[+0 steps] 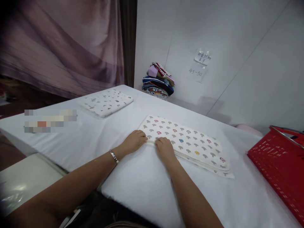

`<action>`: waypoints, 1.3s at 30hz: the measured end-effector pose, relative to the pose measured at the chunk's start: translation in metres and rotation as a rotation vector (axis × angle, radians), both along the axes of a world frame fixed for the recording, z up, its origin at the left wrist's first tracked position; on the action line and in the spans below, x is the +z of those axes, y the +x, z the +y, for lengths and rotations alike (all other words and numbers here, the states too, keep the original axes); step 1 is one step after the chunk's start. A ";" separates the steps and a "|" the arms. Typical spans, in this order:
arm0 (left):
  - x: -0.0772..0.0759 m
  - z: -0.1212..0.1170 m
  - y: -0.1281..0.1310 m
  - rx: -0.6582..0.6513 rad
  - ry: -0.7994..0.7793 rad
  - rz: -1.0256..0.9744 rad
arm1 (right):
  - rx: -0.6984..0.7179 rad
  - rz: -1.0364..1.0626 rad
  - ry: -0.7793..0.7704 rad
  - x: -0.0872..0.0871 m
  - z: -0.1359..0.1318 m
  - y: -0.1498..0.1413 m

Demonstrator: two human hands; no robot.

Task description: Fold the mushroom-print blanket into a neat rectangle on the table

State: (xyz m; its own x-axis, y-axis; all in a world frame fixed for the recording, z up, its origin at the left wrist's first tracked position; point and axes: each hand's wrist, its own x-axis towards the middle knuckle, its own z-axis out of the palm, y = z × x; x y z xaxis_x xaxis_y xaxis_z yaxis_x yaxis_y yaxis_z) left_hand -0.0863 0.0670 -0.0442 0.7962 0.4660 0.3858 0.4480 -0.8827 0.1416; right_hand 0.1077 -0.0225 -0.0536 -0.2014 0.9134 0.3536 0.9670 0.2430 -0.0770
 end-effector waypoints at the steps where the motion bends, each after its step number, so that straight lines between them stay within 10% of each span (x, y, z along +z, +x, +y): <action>1: 0.000 0.000 0.000 0.000 0.000 0.007 | -0.009 -0.012 -0.005 0.000 0.000 0.000; 27: -0.004 0.004 0.005 0.019 0.152 0.022 | -0.061 -0.033 0.059 0.000 0.008 -0.012; 39: 0.003 0.010 -0.011 0.017 -0.043 -0.048 | -0.061 -0.088 0.070 0.001 0.008 -0.012</action>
